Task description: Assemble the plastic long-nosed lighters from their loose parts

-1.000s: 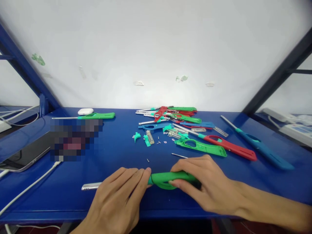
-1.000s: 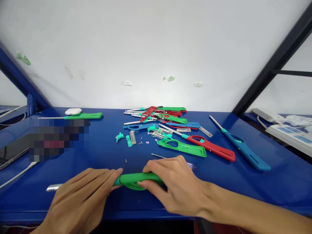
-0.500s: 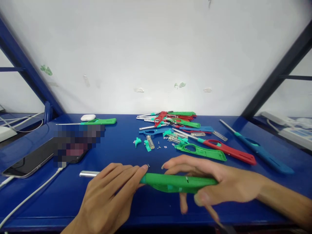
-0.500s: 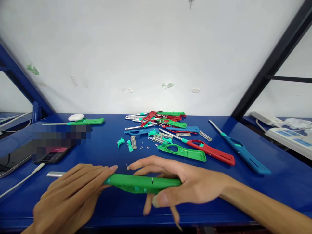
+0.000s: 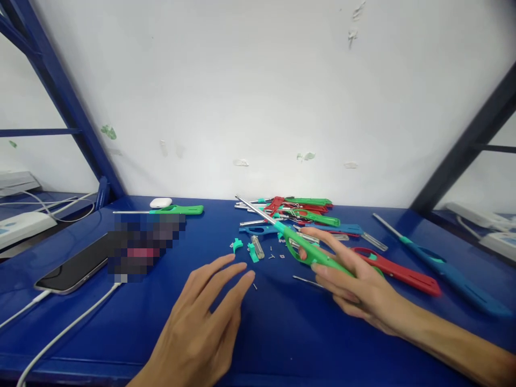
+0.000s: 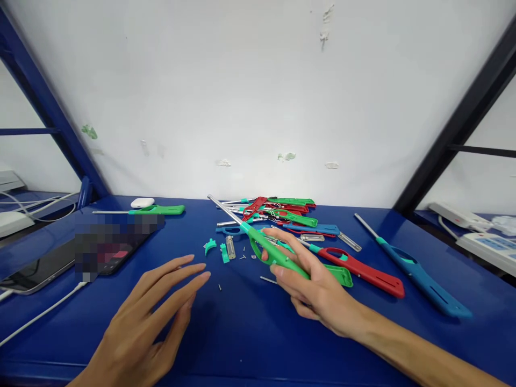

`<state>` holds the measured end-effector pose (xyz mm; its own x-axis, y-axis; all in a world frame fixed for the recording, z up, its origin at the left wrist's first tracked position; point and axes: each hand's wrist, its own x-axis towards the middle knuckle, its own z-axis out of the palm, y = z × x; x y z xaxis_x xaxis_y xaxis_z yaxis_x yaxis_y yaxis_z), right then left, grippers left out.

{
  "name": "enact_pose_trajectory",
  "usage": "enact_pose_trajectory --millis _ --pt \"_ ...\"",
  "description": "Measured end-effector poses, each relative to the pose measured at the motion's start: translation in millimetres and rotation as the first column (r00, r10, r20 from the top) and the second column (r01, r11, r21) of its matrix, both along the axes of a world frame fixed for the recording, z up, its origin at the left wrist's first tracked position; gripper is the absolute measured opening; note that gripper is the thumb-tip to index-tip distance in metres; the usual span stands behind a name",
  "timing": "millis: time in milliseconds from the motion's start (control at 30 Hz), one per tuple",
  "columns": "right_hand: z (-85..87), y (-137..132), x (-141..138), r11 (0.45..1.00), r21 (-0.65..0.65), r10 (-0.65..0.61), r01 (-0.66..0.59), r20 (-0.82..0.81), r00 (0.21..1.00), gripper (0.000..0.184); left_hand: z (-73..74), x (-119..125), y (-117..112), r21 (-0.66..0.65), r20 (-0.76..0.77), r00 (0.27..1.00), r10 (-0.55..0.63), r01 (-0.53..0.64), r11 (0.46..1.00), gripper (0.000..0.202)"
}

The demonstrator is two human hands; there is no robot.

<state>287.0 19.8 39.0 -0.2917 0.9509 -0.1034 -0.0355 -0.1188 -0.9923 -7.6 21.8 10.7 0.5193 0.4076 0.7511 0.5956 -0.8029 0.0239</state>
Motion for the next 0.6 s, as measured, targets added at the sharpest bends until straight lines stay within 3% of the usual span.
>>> enact_pose_trajectory --millis 600 --pt "6.2 1.4 2.1 0.997 0.058 -0.054 0.049 0.089 0.995 0.073 1.8 0.6 -2.7 -0.024 -0.013 0.995 -0.097 0.097 0.995 0.035"
